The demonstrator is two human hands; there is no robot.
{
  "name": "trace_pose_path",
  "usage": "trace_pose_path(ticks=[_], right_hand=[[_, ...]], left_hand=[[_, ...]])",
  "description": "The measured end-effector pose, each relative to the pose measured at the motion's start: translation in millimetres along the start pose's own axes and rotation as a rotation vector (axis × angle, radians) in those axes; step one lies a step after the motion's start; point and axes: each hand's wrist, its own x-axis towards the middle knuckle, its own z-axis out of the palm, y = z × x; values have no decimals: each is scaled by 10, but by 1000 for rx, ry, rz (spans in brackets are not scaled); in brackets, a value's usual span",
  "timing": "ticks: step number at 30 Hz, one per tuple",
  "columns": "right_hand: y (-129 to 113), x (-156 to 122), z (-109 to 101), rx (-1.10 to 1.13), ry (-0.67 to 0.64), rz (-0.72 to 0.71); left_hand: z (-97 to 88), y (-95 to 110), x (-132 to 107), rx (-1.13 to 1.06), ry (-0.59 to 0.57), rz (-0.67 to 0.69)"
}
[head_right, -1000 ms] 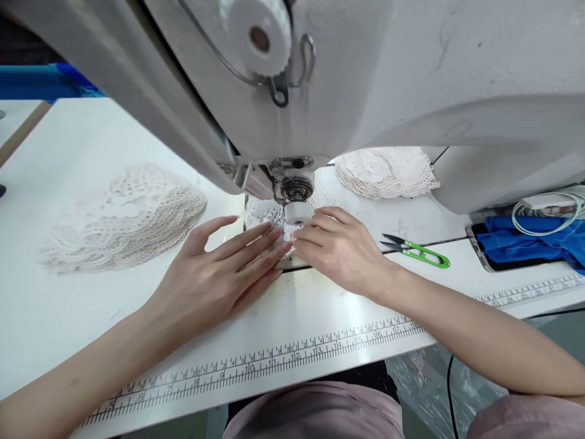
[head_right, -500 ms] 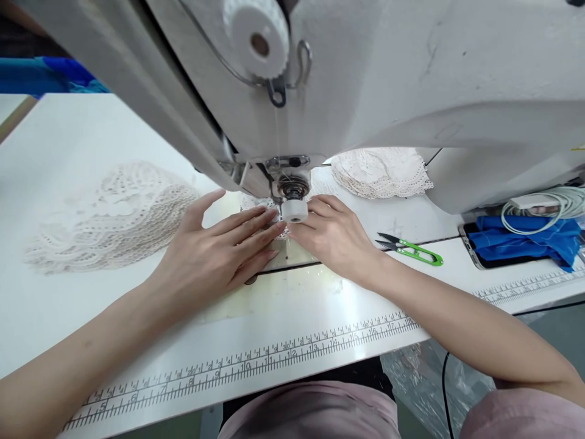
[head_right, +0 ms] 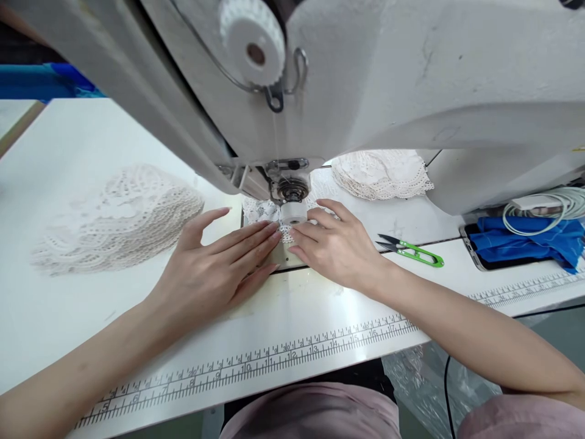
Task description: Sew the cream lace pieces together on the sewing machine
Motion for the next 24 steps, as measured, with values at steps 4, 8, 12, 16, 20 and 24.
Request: trace_pose_path(ticks=[4,8,12,16,20,24], right_hand=[[12,4,15,13,-8,10],[20,14,24,-17,-17,9],[28,20,28,-43,-18,15],[32,30,33,-67,-27,20],[36,40,43,-92,-52,30],[40,39,48,-113,-72,26]], left_hand=[[25,-15,5,-3,12,-7],[34,-30,20,-4,7,-17],[54,-55,29,-5,2,-27],[81,-77,34,-7,8,-29],[93,-85,49,-8,-7,-45],[102,-88,59,-20,0,-51]])
